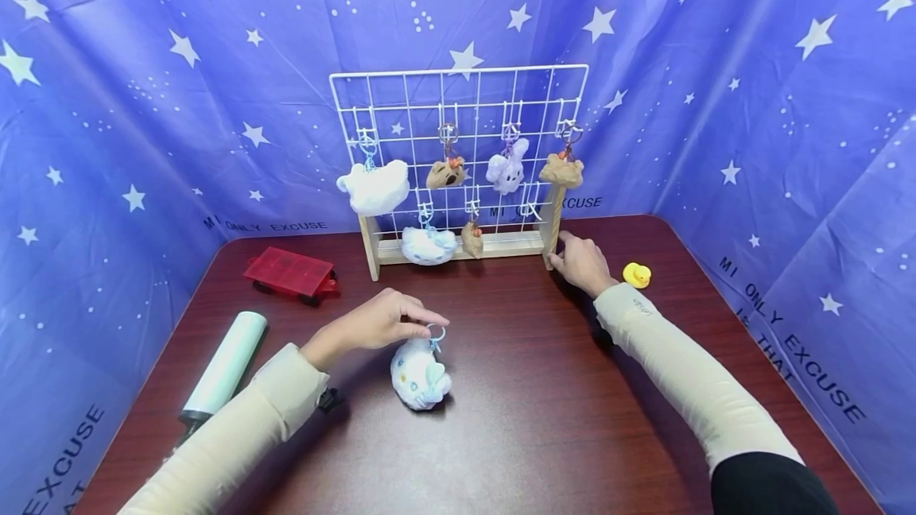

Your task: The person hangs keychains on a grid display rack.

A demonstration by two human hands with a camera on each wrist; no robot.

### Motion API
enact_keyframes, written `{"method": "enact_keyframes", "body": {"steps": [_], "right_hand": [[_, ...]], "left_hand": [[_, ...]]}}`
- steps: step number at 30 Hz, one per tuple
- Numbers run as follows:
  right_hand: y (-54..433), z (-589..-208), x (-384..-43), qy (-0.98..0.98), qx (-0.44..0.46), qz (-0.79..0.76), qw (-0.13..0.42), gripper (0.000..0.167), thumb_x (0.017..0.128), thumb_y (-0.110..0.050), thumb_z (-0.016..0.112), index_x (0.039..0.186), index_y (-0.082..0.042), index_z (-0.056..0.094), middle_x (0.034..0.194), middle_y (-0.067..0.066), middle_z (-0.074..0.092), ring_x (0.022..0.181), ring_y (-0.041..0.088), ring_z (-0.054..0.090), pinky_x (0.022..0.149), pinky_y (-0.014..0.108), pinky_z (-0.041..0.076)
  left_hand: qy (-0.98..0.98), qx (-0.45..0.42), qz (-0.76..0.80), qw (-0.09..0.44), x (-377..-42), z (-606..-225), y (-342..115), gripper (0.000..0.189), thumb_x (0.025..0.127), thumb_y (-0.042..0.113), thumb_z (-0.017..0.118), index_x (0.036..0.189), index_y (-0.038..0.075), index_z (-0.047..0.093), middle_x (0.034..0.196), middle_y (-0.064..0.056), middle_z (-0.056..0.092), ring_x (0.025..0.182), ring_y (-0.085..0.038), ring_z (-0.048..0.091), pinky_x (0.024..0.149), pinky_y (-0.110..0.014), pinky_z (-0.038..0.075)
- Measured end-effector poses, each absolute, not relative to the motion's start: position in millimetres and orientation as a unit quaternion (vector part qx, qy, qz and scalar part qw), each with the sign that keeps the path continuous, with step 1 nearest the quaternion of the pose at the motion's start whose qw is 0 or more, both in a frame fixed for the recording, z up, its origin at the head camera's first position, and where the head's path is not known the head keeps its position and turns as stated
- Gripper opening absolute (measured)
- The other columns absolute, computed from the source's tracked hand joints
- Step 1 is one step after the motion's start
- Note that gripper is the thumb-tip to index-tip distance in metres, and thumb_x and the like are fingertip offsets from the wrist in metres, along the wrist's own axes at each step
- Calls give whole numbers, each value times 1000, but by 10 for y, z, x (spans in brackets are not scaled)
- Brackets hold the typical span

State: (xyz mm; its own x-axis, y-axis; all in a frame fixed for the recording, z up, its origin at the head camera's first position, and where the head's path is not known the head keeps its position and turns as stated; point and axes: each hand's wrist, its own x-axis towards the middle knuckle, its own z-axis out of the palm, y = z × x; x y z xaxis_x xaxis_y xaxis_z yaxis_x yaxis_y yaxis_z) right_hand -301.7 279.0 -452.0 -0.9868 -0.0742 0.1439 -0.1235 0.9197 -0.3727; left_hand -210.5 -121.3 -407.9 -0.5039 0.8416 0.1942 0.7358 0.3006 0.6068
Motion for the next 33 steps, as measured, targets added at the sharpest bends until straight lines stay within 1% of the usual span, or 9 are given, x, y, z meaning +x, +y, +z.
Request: {"method": "enact_keyframes", "body": {"steps": [4,8,10,19,24,27,31,33], "right_hand": [[2790,-4523,-3014,-978,51,193,67,41,95,-26,66,130,-6,58,94,14,79,93,39,74,80,58,56],[2792,-4519,-3012,-978,49,194,65,40,95,-25,67,129,-6,58,94,14,79,93,38,74,81,57,56],[2793,-4516,-3014,-978,50,194,64,40,95,-25,67,128,-5,58,94,14,79,93,38,74,81,57,56],[2793,-4507,-3016,-978,53,193,64,39,95,-24,66,128,-4,58,96,15,79,95,39,73,83,58,55],[2786,-4511,-3020,-977,53,194,65,39,95,-24,67,128,-5,58,95,14,79,94,39,74,83,58,55],[2783,-4511,-3018,-977,51,195,64,41,95,-25,67,129,-5,58,95,15,79,94,38,74,83,57,56],[2784,-4511,-3020,-978,49,194,62,42,95,-25,67,131,-5,57,95,14,79,93,38,74,82,57,56],[2788,-4511,-3021,-978,48,193,61,43,95,-26,67,131,-5,57,94,14,79,93,37,74,81,56,56]], "left_hand": [[800,500,325,65,-2126,-4063,-1170,29,94,15,73,123,14,76,98,3,78,79,1,59,66,-18,49],[801,499,325,65,-2142,-4048,-1115,30,93,11,73,123,13,76,99,-3,79,79,0,58,67,-18,49],[802,498,325,63,-2149,-4040,-1086,31,92,10,73,123,13,76,99,-3,79,79,0,57,67,-19,49],[804,491,332,47,-2211,-4006,-964,28,94,17,73,122,15,76,101,-2,79,79,2,57,67,-18,48],[806,491,328,37,-2242,-3983,-917,28,94,16,73,122,14,76,100,-3,80,78,1,57,66,-17,47],[810,484,331,30,-2251,-3961,-888,28,94,16,73,121,15,76,103,-3,80,81,0,59,68,-19,49],[817,464,342,19,-2261,-3936,-844,27,94,17,73,121,17,77,109,-2,79,86,0,63,74,-26,54],[819,455,349,12,-2274,-3936,-815,27,94,17,73,121,17,77,111,-2,79,87,-1,63,74,-25,55]]}}
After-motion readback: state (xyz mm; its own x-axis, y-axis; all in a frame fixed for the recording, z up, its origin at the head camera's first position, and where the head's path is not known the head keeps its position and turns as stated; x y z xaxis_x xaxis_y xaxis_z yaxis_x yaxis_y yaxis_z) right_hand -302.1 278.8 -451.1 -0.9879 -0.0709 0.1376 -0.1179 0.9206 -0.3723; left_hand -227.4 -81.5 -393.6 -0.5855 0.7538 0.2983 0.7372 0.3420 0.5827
